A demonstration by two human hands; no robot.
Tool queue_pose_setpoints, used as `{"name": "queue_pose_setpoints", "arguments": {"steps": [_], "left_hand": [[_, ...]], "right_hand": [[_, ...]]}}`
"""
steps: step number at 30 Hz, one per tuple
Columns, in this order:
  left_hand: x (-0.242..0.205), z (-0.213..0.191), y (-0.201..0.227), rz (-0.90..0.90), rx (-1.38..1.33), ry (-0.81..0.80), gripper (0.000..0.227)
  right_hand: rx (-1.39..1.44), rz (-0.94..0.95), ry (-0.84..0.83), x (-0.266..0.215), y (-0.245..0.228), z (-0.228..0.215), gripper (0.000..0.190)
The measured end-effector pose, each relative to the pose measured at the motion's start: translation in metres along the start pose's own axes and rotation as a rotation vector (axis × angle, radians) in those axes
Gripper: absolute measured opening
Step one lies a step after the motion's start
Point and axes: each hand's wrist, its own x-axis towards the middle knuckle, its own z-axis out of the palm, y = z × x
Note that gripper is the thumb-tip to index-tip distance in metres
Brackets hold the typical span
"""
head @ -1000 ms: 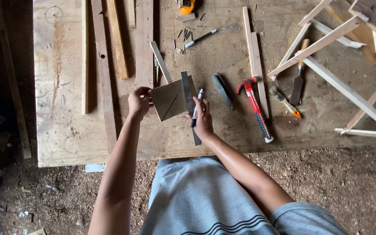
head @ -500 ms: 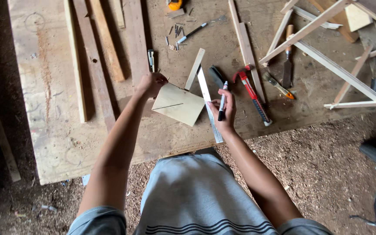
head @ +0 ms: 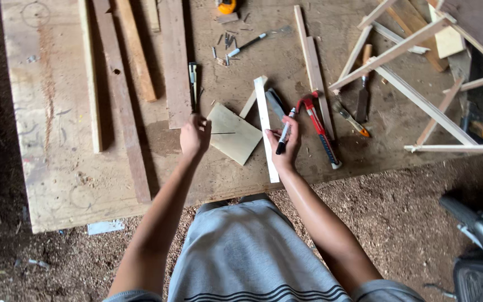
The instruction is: The person uses a metal ruler and a black marker to draw straight lines and a decorative sunburst pattern on a small square wooden board. They then write text along the bottom edge and place the finished board on a wooden frame.
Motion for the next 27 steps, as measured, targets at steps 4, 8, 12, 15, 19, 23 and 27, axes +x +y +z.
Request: {"name": "queue_pose_setpoints", "arguments": {"steps": [4, 8, 12, 15, 19, 23, 27], "left_hand": [[-0.040, 0.007, -0.015, -0.048, -0.124, -0.074, 0.036], [-0.049, 0.016, -0.013, -0.103, -0.272, -0.159, 0.041], [-0.050, 0.017, -0.004, -0.231, -0.871, -0.401, 0.040], [-0.053, 0.016, -0.001, -0.216, -1.095, -0.492, 0.037], [-0.057, 0.021, -0.003, -0.349, -1.184, -0.494, 0.029], [-0.058, 0.033, -0.008, -0.390, -1.236, -0.490, 0.023], [-0.059, 0.041, -0.014, -0.295, -1.077, -0.420, 0.020]], "right_hand": [[0.027, -0.092, -0.099, 0.007, -0.004, 0.039, 0.060], [0.053, -0.118, -0.206, 0.013, -0.014, 0.062, 0.058], [0.019, -0.171, -0.257, 0.009, -0.021, 0.077, 0.056], [0.080, -0.120, -0.325, 0.004, -0.022, 0.083, 0.056], [0.105, -0.079, -0.397, -0.002, -0.018, 0.079, 0.056], [0.129, -0.085, -0.409, -0.008, -0.012, 0.069, 0.054], [0.071, -0.119, -0.468, -0.016, 0.000, 0.064, 0.054]]}}
